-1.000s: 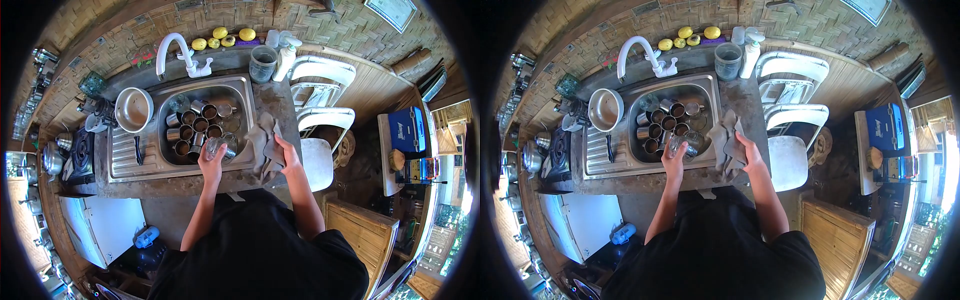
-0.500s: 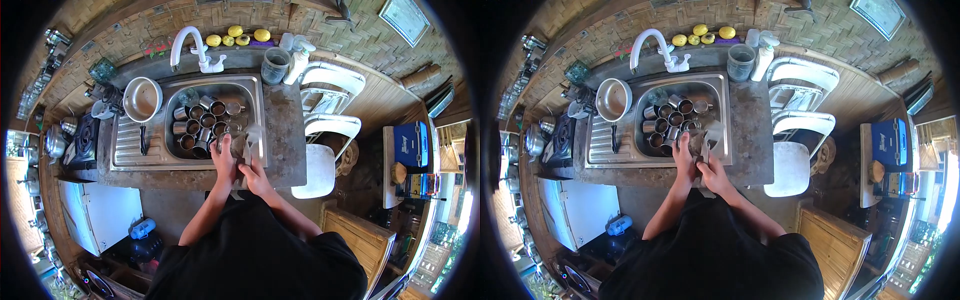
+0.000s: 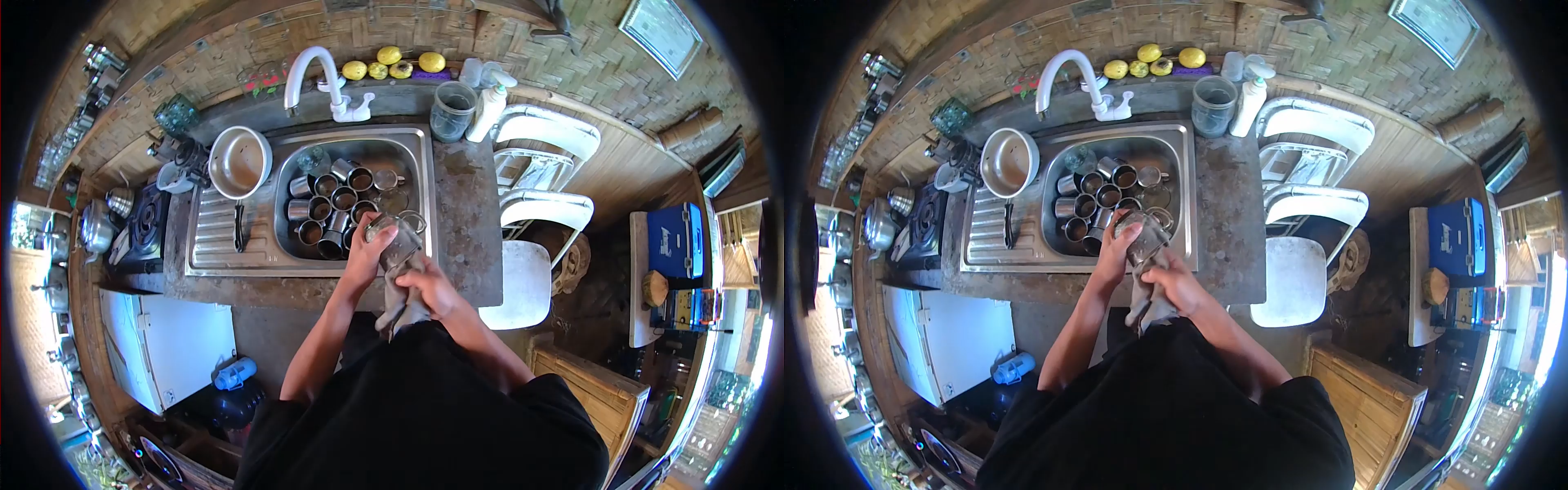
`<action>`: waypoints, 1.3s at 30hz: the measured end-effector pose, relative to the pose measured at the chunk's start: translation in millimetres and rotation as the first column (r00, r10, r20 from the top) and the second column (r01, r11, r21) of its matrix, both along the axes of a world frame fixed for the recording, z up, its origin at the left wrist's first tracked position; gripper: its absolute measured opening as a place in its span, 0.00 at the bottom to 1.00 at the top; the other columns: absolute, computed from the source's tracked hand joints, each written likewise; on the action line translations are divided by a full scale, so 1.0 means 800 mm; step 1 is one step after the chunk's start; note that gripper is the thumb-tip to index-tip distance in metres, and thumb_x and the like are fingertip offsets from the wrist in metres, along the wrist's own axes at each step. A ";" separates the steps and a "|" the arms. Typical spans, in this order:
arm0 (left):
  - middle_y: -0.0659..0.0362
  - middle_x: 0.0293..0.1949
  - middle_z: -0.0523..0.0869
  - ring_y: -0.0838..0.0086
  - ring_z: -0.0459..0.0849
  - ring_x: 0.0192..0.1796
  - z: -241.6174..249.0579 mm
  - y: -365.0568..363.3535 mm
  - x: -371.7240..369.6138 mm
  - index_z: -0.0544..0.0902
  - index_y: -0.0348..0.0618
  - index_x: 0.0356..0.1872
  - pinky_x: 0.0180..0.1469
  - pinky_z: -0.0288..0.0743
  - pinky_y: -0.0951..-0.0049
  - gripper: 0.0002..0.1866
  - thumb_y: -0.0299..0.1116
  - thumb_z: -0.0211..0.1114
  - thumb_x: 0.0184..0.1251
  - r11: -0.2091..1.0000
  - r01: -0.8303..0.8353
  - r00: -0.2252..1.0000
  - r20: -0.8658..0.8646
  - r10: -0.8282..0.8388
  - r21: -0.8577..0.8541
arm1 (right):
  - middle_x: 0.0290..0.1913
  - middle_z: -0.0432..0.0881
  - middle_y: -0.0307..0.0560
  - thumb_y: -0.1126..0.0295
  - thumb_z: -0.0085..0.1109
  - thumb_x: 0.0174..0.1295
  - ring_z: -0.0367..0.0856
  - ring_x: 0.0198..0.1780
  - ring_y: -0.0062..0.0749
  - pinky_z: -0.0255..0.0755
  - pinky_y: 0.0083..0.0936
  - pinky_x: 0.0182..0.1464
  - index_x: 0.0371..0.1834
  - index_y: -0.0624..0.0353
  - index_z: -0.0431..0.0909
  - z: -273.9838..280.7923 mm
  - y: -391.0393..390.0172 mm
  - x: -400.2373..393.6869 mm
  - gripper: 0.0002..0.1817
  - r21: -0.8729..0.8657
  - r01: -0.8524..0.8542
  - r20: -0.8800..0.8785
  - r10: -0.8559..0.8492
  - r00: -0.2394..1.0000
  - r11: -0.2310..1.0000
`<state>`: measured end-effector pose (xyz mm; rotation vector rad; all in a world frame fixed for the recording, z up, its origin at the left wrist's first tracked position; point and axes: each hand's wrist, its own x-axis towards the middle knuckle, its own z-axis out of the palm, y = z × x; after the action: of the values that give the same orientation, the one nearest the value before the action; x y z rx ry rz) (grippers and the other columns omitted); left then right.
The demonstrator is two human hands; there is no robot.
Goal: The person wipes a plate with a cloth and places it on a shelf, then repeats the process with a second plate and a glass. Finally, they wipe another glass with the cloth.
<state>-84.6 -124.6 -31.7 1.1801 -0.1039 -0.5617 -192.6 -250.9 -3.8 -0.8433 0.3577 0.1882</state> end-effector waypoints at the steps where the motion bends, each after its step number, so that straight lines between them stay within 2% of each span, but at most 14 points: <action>1: 0.62 0.44 0.84 0.80 0.81 0.46 0.000 -0.005 0.000 0.75 0.42 0.52 0.53 0.74 0.75 0.21 0.38 0.74 0.66 0.999 0.011 1.000 0.003 -0.010 -0.038 | 0.37 0.85 0.45 0.76 0.57 0.59 0.86 0.34 0.33 0.81 0.28 0.38 0.56 0.63 0.78 0.007 -0.010 -0.001 0.20 0.139 0.039 -0.092 -0.027 0.995 0.989; 3: 0.62 0.44 0.84 0.80 0.81 0.46 -0.001 -0.009 -0.009 0.75 0.42 0.54 0.54 0.74 0.74 0.22 0.38 0.73 0.66 0.994 0.010 1.000 -0.004 -0.010 -0.109 | 0.42 0.87 0.49 0.71 0.56 0.61 0.87 0.35 0.32 0.83 0.26 0.37 0.53 0.68 0.80 0.006 -0.027 -0.005 0.18 0.464 0.063 -0.199 0.034 0.979 0.883; 8: 0.61 0.45 0.85 0.79 0.82 0.47 0.012 -0.017 -0.001 0.75 0.39 0.56 0.53 0.76 0.75 0.23 0.37 0.75 0.67 0.991 0.117 0.989 -0.083 -0.123 -0.067 | 0.43 0.87 0.48 0.79 0.54 0.62 0.88 0.38 0.41 0.80 0.39 0.40 0.51 0.63 0.79 -0.038 0.015 -0.019 0.14 -0.363 0.100 0.224 -0.017 0.974 0.926; 12: 0.58 0.48 0.86 0.76 0.84 0.48 0.025 -0.041 0.000 0.77 0.34 0.57 0.52 0.78 0.72 0.24 0.37 0.74 0.66 0.972 0.091 0.993 0.047 -0.104 0.218 | 0.40 0.84 0.58 0.77 0.59 0.56 0.87 0.41 0.56 0.81 0.47 0.41 0.41 0.65 0.77 -0.022 0.000 -0.005 0.09 -0.994 0.106 0.094 0.345 0.934 -0.018; 15: 0.57 0.48 0.86 0.76 0.84 0.49 0.011 -0.056 -0.003 0.78 0.32 0.54 0.53 0.78 0.73 0.23 0.36 0.74 0.66 0.976 -0.037 0.999 0.014 0.034 0.215 | 0.39 0.84 0.56 0.75 0.60 0.56 0.87 0.40 0.54 0.81 0.47 0.42 0.43 0.64 0.78 -0.040 -0.008 0.003 0.11 -0.984 0.098 0.043 0.337 0.940 -0.149; 20: 0.56 0.48 0.87 0.73 0.85 0.49 -0.023 -0.038 0.007 0.80 0.34 0.55 0.55 0.78 0.68 0.24 0.46 0.68 0.72 0.964 0.180 0.983 -0.069 -0.169 0.195 | 0.47 0.85 0.57 0.76 0.53 0.62 0.88 0.43 0.45 0.83 0.36 0.46 0.56 0.61 0.77 -0.066 -0.015 0.009 0.18 -0.839 -0.008 0.142 0.233 0.962 0.544; 22: 0.56 0.49 0.87 0.72 0.86 0.51 -0.050 -0.028 0.032 0.79 0.34 0.57 0.57 0.78 0.69 0.25 0.48 0.64 0.74 0.916 0.392 0.911 -0.103 -0.400 -0.086 | 0.44 0.86 0.54 0.76 0.54 0.61 0.88 0.40 0.37 0.84 0.34 0.42 0.51 0.61 0.79 -0.016 -0.018 0.014 0.14 -0.239 0.068 -0.050 -0.082 0.995 0.969; 25: 0.56 0.50 0.87 0.72 0.86 0.51 -0.032 -0.043 0.012 0.80 0.35 0.58 0.59 0.78 0.68 0.26 0.51 0.57 0.78 0.867 0.213 0.892 -0.273 -0.361 -0.450 | 0.33 0.86 0.46 0.67 0.54 0.63 0.86 0.30 0.32 0.83 0.31 0.34 0.43 0.64 0.81 0.017 -0.042 0.021 0.13 0.424 0.196 -0.229 -0.104 0.968 0.884; 27: 0.55 0.52 0.87 0.71 0.85 0.54 -0.026 -0.044 0.021 0.80 0.36 0.59 0.61 0.76 0.67 0.24 0.49 0.57 0.79 0.906 0.270 0.940 -0.114 -0.321 -0.326 | 0.35 0.88 0.48 0.69 0.54 0.62 0.87 0.32 0.37 0.84 0.32 0.42 0.44 0.66 0.81 0.000 -0.053 0.026 0.13 0.531 0.113 -0.132 -0.049 0.990 0.840; 31: 0.55 0.62 0.83 0.64 0.79 0.66 0.003 -0.029 0.030 0.74 0.38 0.67 0.70 0.68 0.60 0.33 0.58 0.54 0.79 0.963 0.258 0.955 -0.126 -0.267 -0.083 | 0.36 0.87 0.45 0.75 0.53 0.62 0.85 0.32 0.33 0.79 0.34 0.38 0.46 0.63 0.81 0.005 -0.042 0.026 0.11 -0.207 0.212 0.119 -0.190 0.975 0.955; 34: 0.52 0.66 0.82 0.63 0.79 0.67 0.059 -0.013 0.046 0.71 0.39 0.72 0.68 0.71 0.60 0.43 0.68 0.51 0.74 0.898 0.342 0.846 -0.325 -0.423 -0.279 | 0.34 0.85 0.56 0.76 0.55 0.61 0.85 0.33 0.51 0.76 0.46 0.37 0.39 0.65 0.76 -0.003 -0.050 0.021 0.06 -0.885 0.175 0.296 0.232 0.926 0.432; 35: 0.52 0.62 0.84 0.64 0.83 0.62 0.076 -0.014 0.044 0.73 0.39 0.71 0.64 0.75 0.62 0.39 0.64 0.59 0.74 0.903 0.346 0.853 -0.314 -0.416 -0.256 | 0.33 0.84 0.59 0.75 0.56 0.61 0.84 0.33 0.56 0.76 0.48 0.37 0.38 0.66 0.75 -0.002 -0.045 0.019 0.05 -0.950 0.256 0.305 0.357 0.883 0.179; 38: 0.50 0.56 0.87 0.66 0.87 0.55 0.061 -0.028 0.034 0.76 0.37 0.67 0.57 0.81 0.65 0.31 0.48 0.71 0.70 0.944 0.240 0.967 -0.145 -0.211 0.225 | 0.34 0.82 0.65 0.76 0.58 0.58 0.82 0.33 0.65 0.75 0.50 0.36 0.34 0.66 0.72 -0.012 -0.029 0.017 0.06 -0.948 0.228 0.303 0.404 0.863 0.222; 39: 0.50 0.55 0.88 0.67 0.88 0.53 0.056 -0.029 0.029 0.77 0.37 0.65 0.57 0.82 0.66 0.30 0.43 0.73 0.68 0.972 0.196 0.973 -0.151 -0.176 0.129 | 0.33 0.82 0.65 0.76 0.58 0.58 0.82 0.32 0.65 0.75 0.49 0.35 0.34 0.66 0.72 -0.011 -0.022 0.017 0.06 -0.943 0.212 0.302 0.396 0.867 0.256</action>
<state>-61.1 -147.9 13.0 1.2749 -0.0566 -0.8267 -179.0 -268.6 -12.5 -2.1652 -0.1567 -0.2051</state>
